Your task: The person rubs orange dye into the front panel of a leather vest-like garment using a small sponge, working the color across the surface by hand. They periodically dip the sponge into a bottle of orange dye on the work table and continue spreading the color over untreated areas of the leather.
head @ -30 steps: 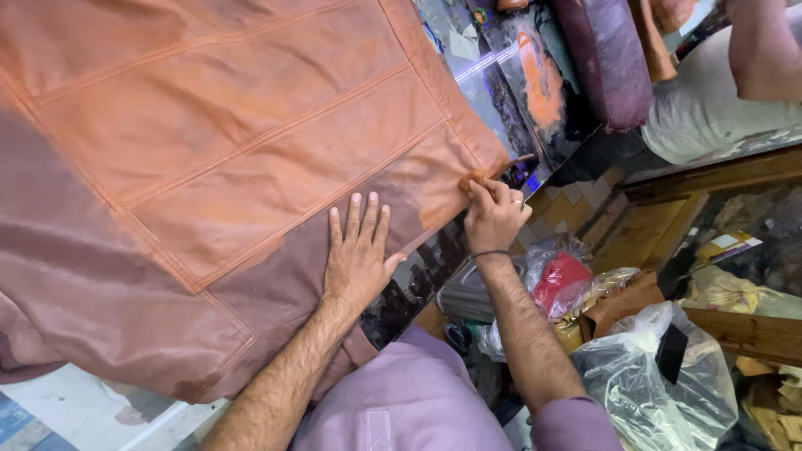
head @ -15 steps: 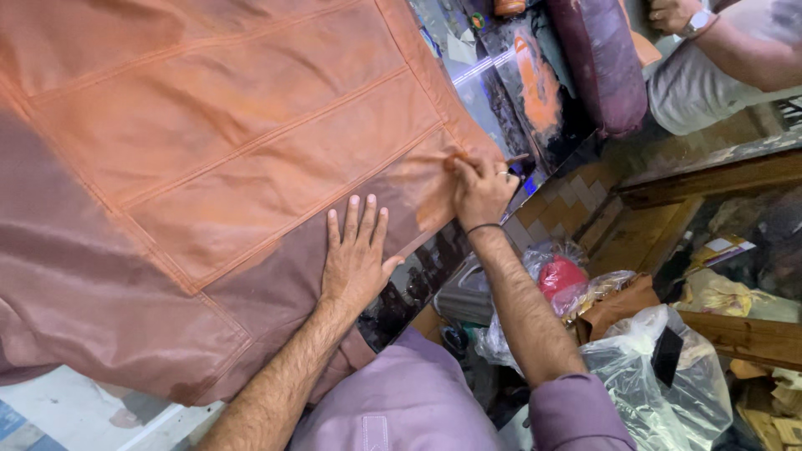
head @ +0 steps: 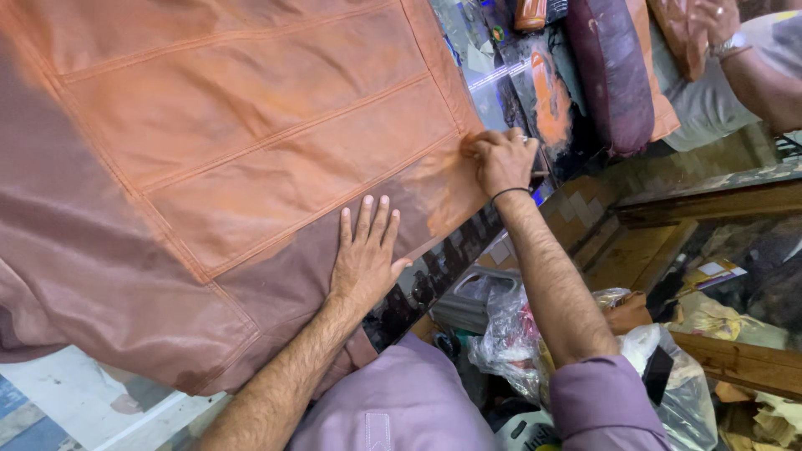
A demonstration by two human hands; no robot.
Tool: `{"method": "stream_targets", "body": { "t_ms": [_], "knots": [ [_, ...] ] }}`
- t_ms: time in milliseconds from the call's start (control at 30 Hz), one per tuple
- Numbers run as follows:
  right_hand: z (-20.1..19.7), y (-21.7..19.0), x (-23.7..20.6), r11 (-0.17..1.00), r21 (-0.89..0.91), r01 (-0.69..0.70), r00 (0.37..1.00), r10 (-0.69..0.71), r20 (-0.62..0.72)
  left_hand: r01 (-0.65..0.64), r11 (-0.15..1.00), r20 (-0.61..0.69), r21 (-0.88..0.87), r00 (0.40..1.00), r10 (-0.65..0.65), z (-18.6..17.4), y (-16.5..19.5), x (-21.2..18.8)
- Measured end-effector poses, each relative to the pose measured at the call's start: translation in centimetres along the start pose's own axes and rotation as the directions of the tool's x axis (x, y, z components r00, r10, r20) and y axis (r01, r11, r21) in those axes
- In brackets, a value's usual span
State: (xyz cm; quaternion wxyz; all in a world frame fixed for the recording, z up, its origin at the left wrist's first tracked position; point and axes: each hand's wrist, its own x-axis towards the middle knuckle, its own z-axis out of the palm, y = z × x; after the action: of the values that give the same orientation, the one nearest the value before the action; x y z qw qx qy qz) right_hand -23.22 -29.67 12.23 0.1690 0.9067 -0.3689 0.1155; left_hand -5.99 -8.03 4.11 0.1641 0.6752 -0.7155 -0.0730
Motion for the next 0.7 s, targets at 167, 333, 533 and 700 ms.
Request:
{"method": "stream_targets", "body": {
  "t_ms": [167, 333, 533, 700],
  "knots": [
    [0.4, -0.4, 0.4, 0.972, 0.13, 0.194, 0.978, -0.202, 0.045, 0.004, 1.0, -0.003, 0.005, 1.0, -0.004, 0.0, 0.1, -0.1],
    [1.1, -3.0, 0.2, 0.962, 0.177, -0.21, 0.977, 0.198, 0.079, -0.005, 1.0, -0.01, 0.001, 1.0, 0.005, -0.3, -0.1, -0.1],
    [0.8, -5.5, -0.6, 0.905, 0.397, -0.155, 0.988, 0.129, 0.09, -0.007, 1.0, -0.002, 0.007, 1.0, 0.007, -0.6, 0.0, 0.0],
    [1.0, -6.4, -0.7, 0.935, 0.251, -0.252, 0.966, 0.26, -0.001, -0.015, 1.0, 0.006, -0.018, 1.0, 0.015, -0.3, -0.4, 0.5]
  ]
}}
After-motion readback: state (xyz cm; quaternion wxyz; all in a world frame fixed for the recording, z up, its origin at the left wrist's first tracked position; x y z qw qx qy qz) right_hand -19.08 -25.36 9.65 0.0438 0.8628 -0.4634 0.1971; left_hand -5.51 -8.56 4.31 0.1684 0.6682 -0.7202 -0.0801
